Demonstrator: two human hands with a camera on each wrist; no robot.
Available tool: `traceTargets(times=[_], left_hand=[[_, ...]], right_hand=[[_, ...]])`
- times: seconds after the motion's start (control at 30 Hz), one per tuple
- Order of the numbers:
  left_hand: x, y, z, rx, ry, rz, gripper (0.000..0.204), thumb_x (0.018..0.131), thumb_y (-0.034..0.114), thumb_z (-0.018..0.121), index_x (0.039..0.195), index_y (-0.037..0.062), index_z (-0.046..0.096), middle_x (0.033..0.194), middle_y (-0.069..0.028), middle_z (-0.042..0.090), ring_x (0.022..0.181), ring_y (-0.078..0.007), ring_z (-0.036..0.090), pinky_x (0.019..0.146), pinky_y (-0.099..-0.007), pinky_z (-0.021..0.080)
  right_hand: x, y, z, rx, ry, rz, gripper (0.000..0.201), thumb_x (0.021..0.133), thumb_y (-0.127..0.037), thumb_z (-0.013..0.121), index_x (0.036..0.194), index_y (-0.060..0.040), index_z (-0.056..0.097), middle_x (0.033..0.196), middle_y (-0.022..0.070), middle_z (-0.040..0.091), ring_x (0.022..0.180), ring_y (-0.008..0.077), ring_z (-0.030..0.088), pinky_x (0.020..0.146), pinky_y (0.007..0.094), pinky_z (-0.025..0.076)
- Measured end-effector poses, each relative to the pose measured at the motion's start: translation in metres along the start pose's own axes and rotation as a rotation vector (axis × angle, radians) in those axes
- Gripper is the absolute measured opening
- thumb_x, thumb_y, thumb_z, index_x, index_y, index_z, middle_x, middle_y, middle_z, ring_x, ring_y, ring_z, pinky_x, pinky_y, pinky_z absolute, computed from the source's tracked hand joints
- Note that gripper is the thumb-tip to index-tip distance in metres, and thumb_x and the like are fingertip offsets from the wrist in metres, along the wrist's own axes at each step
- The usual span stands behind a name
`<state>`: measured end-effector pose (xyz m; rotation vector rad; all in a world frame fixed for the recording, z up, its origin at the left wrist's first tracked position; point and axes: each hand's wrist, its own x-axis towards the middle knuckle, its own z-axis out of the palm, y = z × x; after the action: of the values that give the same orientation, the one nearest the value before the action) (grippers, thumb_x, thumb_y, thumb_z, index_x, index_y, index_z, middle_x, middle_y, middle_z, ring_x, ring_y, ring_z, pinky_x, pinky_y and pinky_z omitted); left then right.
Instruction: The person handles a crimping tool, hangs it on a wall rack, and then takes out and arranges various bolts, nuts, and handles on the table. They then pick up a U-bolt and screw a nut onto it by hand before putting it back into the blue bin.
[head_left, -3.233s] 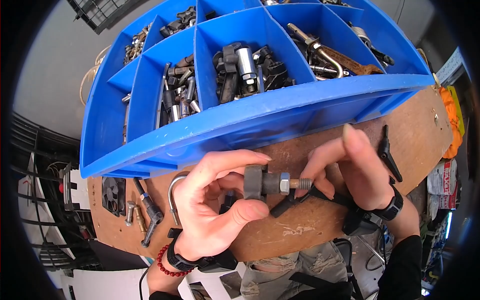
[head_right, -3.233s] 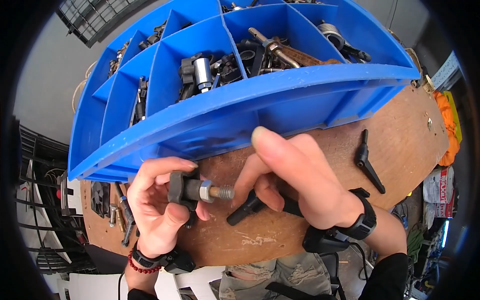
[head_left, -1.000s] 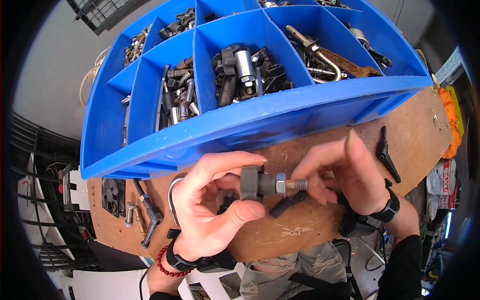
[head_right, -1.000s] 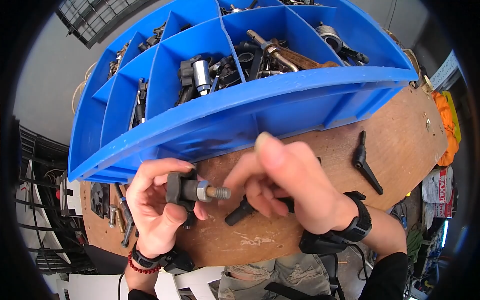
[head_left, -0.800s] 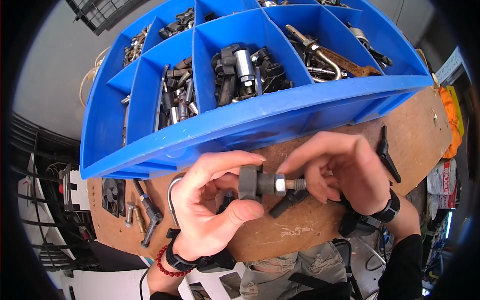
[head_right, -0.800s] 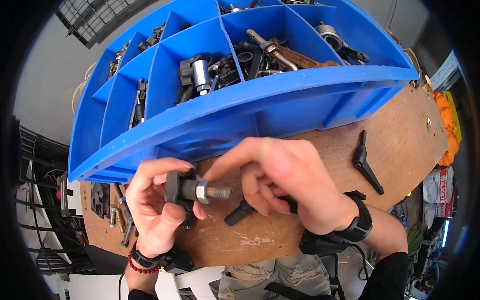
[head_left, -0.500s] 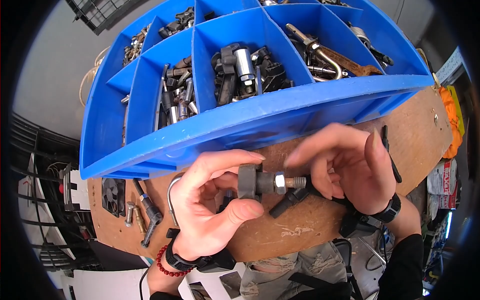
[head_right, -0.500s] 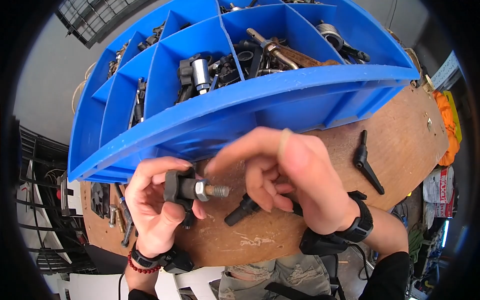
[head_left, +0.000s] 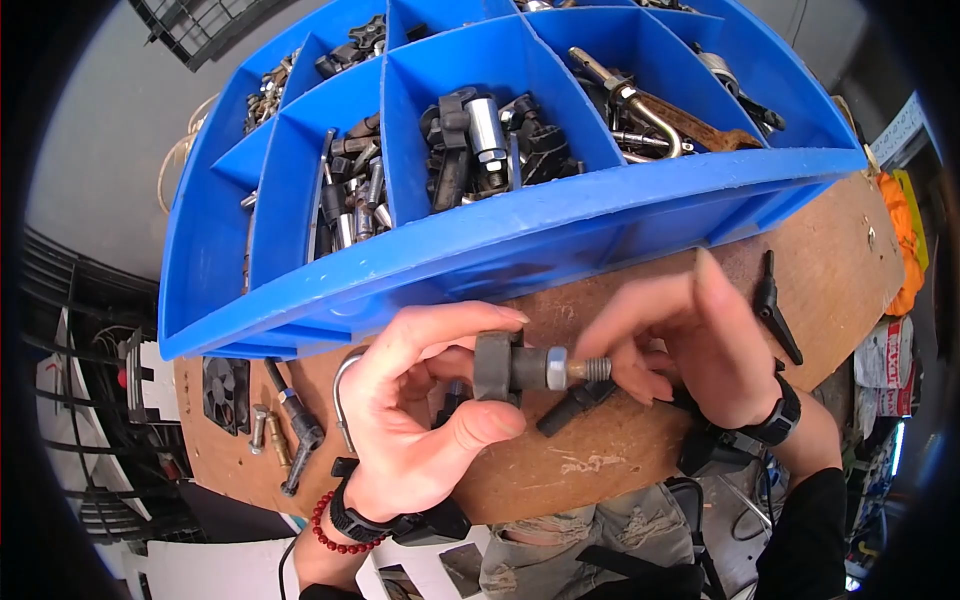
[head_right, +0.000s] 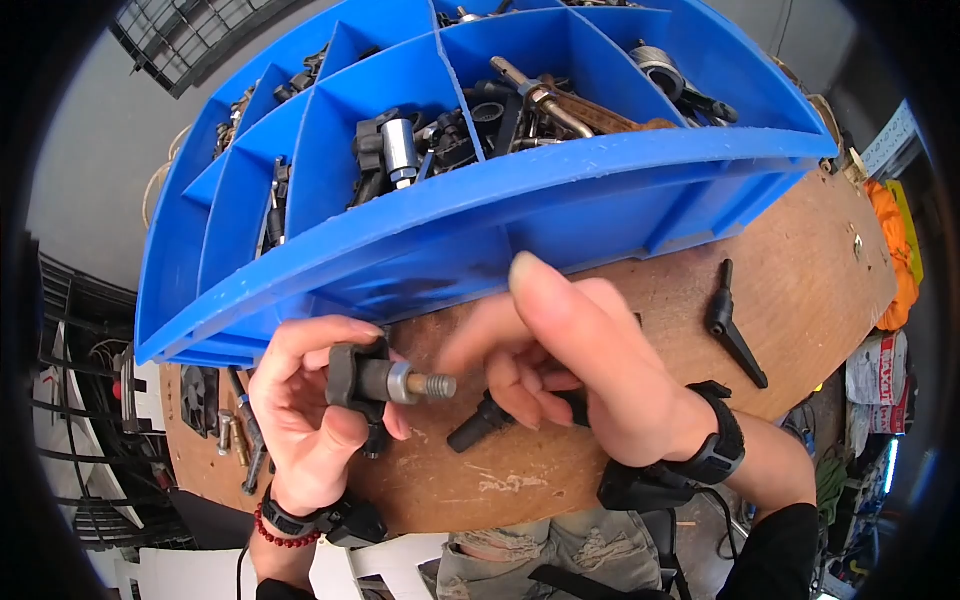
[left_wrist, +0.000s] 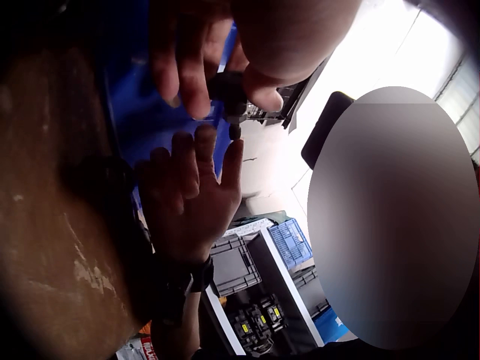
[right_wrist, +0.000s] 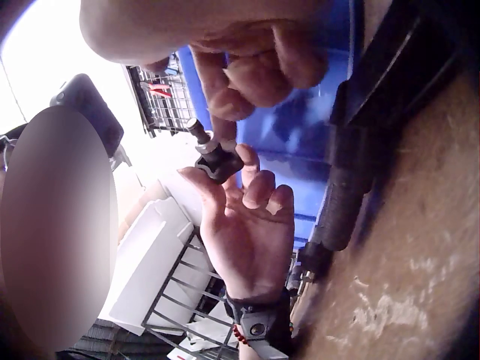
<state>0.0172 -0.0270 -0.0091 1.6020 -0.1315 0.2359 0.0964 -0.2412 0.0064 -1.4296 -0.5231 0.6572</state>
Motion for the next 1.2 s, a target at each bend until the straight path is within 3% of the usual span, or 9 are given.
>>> traceTargets(times=[0.1,0.27,0.43,0.6,0.73,0.93,1.03,1.13,1.2], left_hand=[[0.0004,0.0012,0.0,-0.002,-0.001,-0.009,0.07,0.086,0.047,0.077,0.123,-0.0059,0.051,0.096,-0.0161,0.067,0.066,-0.0165,0.067,0.063,-0.0265,0.053],[0.0,0.0025,0.0006,-0.004,-0.001,-0.015,0.07,0.086,0.047,0.077,0.123,-0.0059,0.051,0.096,-0.0162,0.067,0.067,-0.0163,0.067,0.064,-0.0267,0.053],[-0.0009,0.0007,-0.0001,-0.001,-0.011,-0.005,0.07,0.086,0.047,0.077,0.123,-0.0061,0.05,0.096,-0.0166,0.068,0.068,-0.0162,0.067,0.064,-0.0272,0.053],[-0.0009,0.0022,0.0,-0.014,-0.011,-0.01,0.069,0.086,0.046,0.077,0.123,-0.0063,0.05,0.097,-0.0169,0.068,0.067,-0.0163,0.067,0.064,-0.0273,0.053],[-0.0012,0.0018,-0.0008,-0.007,-0.019,-0.008,0.069,0.086,0.046,0.077,0.123,-0.0063,0.05,0.098,-0.0171,0.067,0.068,-0.0163,0.067,0.064,-0.0273,0.053],[-0.0007,0.0023,-0.0003,-0.008,-0.011,-0.008,0.069,0.086,0.046,0.077,0.122,-0.0065,0.051,0.098,-0.0167,0.067,0.067,-0.0162,0.067,0.065,-0.0267,0.053],[-0.0032,0.0019,-0.0061,-0.105,-0.046,-0.051,0.06,0.078,0.023,0.088,0.122,-0.0065,0.059,0.118,-0.0163,0.067,0.093,-0.0175,0.07,0.079,-0.0288,0.057],[-0.003,0.0019,-0.0045,-0.103,-0.033,-0.059,0.06,0.078,0.023,0.088,0.122,-0.0064,0.059,0.117,-0.0163,0.068,0.093,-0.0177,0.07,0.079,-0.0291,0.057],[-0.0009,0.002,-0.0011,-0.03,-0.015,-0.023,0.065,0.083,0.039,0.081,0.122,-0.0062,0.054,0.103,-0.016,0.067,0.075,-0.0166,0.068,0.069,-0.0273,0.054]], right_hand=[[0.0011,0.0028,-0.0036,-0.018,-0.015,0.053,0.098,0.096,-0.075,0.014,0.103,0.0072,0.068,0.057,0.004,0.055,0.045,0.0095,0.043,0.048,0.0232,0.033],[-0.0005,0.0004,-0.0025,0.004,0.002,-0.104,0.101,0.095,-0.077,0.013,0.102,0.0073,0.069,0.059,0.0048,0.056,0.045,0.0102,0.044,0.048,0.0234,0.033],[0.0009,0.0043,-0.0084,-0.046,-0.078,0.043,0.098,0.096,-0.075,0.014,0.103,0.0069,0.068,0.06,0.0055,0.057,0.047,0.0103,0.046,0.048,0.0239,0.034],[0.0005,0.0002,-0.0003,0.002,0.082,-0.1,0.099,0.096,-0.075,0.014,0.1,0.0066,0.069,0.063,0.0069,0.06,0.048,0.0106,0.047,0.047,0.0236,0.031],[-0.0003,0.0025,-0.0053,-0.029,-0.041,-0.016,0.098,0.096,-0.075,0.014,0.098,0.0069,0.069,0.063,0.0078,0.061,0.048,0.0113,0.048,0.048,0.0229,0.032],[-0.0004,-0.0016,-0.0024,-0.008,0.038,-0.088,0.098,0.097,-0.073,0.013,0.103,0.0075,0.068,0.062,0.0074,0.06,0.049,0.0113,0.049,0.049,0.0242,0.033],[-0.0008,-0.0017,-0.0024,-0.019,-0.009,-0.067,0.098,0.097,-0.073,0.013,0.102,0.0072,0.068,0.064,0.0083,0.062,0.048,0.0111,0.048,0.049,0.0245,0.033],[-0.0007,0.0023,-0.0062,-0.041,-0.036,-0.014,0.098,0.097,-0.073,0.013,0.101,0.007,0.069,0.065,0.0088,0.062,0.048,0.0111,0.048,0.049,0.0244,0.033],[-0.0007,0.0,-0.0076,-0.032,0.002,-0.027,0.099,0.097,-0.073,0.013,0.099,0.0068,0.07,0.066,0.0091,0.063,0.049,0.0113,0.049,0.049,0.0243,0.033]])
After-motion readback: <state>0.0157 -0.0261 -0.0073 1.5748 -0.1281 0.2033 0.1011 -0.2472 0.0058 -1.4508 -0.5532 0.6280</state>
